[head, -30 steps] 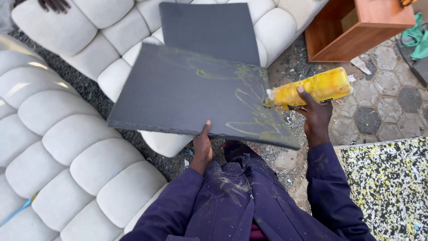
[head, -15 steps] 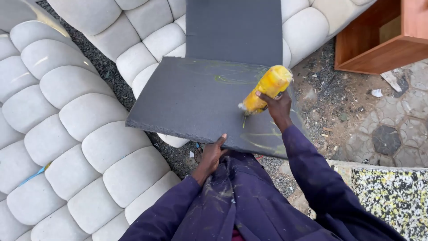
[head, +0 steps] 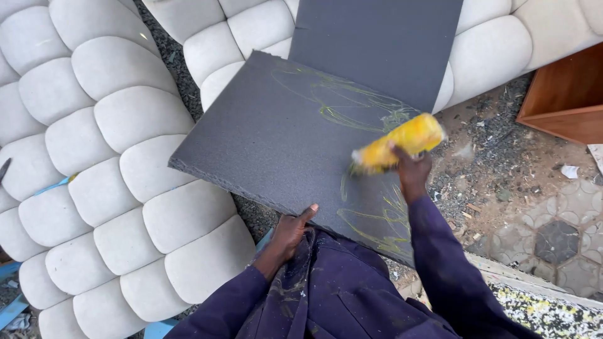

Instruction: Applying adhesive from a squeeze bottle onto foam panels in a circular pattern for upholstery work.

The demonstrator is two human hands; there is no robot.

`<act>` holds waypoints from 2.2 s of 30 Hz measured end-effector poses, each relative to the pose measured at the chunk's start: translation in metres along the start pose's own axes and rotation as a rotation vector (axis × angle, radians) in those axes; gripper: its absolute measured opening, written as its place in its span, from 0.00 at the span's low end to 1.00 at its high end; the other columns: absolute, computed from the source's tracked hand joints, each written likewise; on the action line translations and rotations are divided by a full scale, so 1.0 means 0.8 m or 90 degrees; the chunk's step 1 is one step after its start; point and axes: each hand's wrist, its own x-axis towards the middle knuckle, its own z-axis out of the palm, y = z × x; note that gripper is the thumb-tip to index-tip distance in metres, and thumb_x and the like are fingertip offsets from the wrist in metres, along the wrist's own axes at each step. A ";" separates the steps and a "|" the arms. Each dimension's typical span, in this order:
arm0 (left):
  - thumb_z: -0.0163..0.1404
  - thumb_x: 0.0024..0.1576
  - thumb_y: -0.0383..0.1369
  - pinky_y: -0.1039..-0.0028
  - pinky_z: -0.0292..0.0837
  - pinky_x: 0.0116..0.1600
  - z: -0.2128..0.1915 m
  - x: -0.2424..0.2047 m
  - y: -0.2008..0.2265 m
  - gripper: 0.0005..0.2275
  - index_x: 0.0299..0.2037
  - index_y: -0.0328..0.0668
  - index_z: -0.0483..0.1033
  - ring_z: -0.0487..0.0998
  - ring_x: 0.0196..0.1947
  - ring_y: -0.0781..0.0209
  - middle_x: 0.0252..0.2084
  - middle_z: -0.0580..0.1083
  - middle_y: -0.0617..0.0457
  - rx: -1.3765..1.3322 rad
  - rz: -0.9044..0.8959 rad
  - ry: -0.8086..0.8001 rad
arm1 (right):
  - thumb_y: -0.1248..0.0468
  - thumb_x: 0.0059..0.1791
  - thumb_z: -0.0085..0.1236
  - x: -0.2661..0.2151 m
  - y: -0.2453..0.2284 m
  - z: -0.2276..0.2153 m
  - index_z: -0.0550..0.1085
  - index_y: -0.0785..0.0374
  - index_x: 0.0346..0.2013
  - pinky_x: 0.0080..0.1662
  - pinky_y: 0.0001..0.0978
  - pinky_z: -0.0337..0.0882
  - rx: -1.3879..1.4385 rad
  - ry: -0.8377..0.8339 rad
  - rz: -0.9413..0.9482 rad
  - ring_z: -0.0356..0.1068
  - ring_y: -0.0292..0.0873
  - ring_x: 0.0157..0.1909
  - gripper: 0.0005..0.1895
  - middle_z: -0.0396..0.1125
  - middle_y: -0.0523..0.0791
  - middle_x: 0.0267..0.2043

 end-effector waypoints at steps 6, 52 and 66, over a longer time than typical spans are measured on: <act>0.63 0.56 0.53 0.27 0.53 0.72 0.012 -0.017 0.017 0.50 0.76 0.33 0.42 0.50 0.73 0.20 0.74 0.51 0.24 0.056 0.009 0.003 | 0.60 0.38 0.85 0.154 0.115 0.040 0.76 0.57 0.46 0.36 0.52 0.83 0.139 0.215 -0.014 0.80 0.50 0.42 0.28 0.76 0.47 0.41; 0.75 0.44 0.30 0.50 0.82 0.57 -0.001 0.055 0.012 0.48 0.74 0.33 0.56 0.70 0.64 0.32 0.70 0.65 0.34 -0.022 0.252 -0.189 | 0.57 0.38 0.83 -0.119 -0.069 0.047 0.78 0.65 0.45 0.39 0.46 0.78 -0.102 -0.061 -0.175 0.76 0.45 0.43 0.29 0.75 0.52 0.39; 0.70 0.52 0.36 0.56 0.67 0.29 -0.012 0.003 0.059 0.18 0.41 0.26 0.82 0.80 0.28 0.47 0.31 0.79 0.36 0.171 0.314 -0.211 | 0.51 0.36 0.83 -0.229 -0.090 0.042 0.79 0.61 0.45 0.50 0.46 0.74 -0.138 0.076 -0.204 0.77 0.48 0.49 0.30 0.77 0.48 0.42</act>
